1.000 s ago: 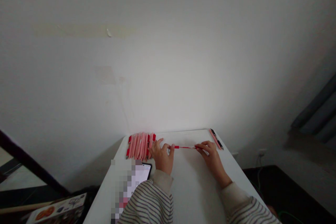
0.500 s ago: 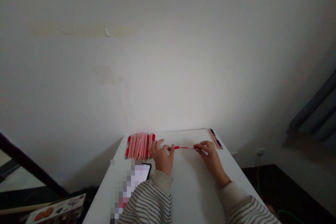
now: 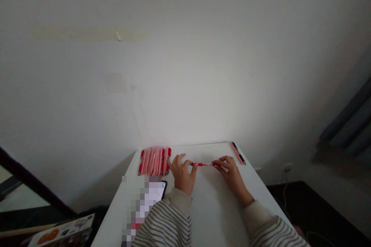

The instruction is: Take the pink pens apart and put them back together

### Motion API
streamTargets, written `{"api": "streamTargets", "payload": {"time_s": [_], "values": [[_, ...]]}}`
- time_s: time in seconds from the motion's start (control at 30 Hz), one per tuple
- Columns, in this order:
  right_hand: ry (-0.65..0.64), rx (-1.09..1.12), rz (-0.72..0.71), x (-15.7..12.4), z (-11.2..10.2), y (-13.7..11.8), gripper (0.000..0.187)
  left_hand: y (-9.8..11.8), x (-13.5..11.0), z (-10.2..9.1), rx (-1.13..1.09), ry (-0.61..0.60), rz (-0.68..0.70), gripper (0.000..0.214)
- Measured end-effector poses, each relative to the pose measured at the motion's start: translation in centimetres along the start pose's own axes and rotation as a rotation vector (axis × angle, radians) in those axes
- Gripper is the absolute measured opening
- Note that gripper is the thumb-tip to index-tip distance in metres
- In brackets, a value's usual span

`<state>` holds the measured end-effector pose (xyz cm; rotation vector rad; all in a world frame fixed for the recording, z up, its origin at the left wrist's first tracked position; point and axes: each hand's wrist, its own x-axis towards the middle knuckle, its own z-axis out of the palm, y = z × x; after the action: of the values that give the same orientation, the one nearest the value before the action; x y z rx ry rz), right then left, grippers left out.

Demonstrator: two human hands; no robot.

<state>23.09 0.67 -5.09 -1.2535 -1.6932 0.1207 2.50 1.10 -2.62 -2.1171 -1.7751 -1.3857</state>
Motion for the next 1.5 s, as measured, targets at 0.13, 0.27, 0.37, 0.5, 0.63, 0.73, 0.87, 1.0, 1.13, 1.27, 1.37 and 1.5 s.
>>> {"api": "streamTargets", "payload": {"time_s": [0.13, 0.27, 0.37, 0.5, 0.63, 0.73, 0.87, 1.0, 1.13, 1.27, 1.37, 1.5], "values": [[-0.016, 0.02, -0.006, 0.0, 0.0, -0.1, 0.022, 0.3, -0.2, -0.2, -0.017, -0.06, 0.011, 0.014], [-0.033, 0.034, 0.001, 0.0, 0.0, -0.1, 0.023, 0.6, -0.1, -0.5, -0.019, -0.096, 0.004, 0.009], [-0.048, 0.048, 0.009, 0.0, 0.1, 0.0, 0.023, 0.6, 0.0, -0.6, -0.006, -0.109, 0.002, 0.007], [-0.061, 0.058, 0.0, 0.0, 0.1, 0.1, 0.022, 0.5, 0.0, -0.6, 0.003, -0.109, 0.013, 0.005], [-0.069, 0.053, -0.009, 0.0, 0.0, 0.2, 0.021, 0.5, 0.0, -0.5, -0.003, -0.111, 0.014, 0.007], [-0.076, 0.052, -0.016, 0.0, 0.1, 0.2, 0.02, 0.5, 0.0, -0.5, -0.003, -0.114, 0.018, 0.008], [-0.082, 0.054, -0.02, 0.0, 0.1, 0.2, 0.019, 0.5, 0.2, -0.7, -0.005, -0.114, 0.015, 0.01], [-0.074, 0.049, -0.031, 0.0, 0.1, 0.2, 0.018, 0.6, 0.2, -0.9, -0.003, -0.11, 0.009, 0.01], [-0.061, 0.045, -0.027, 0.1, -0.1, 0.0, 0.018, 0.7, 0.3, -1.0, 0.012, -0.112, 0.002, 0.013], [-0.035, 0.04, -0.011, 0.1, -0.4, 0.0, 0.02, 0.5, 0.6, -1.1, 0.047, -0.099, -0.018, 0.02], [-0.013, 0.034, 0.01, 0.1, -0.5, 0.2, 0.023, 0.2, 0.7, -1.3, 0.097, -0.092, -0.057, 0.021], [0.015, 0.021, 0.042, 0.1, -0.6, 0.4, 0.028, 0.0, 0.7, -1.7, 0.226, -0.112, -0.117, 0.018]]}}
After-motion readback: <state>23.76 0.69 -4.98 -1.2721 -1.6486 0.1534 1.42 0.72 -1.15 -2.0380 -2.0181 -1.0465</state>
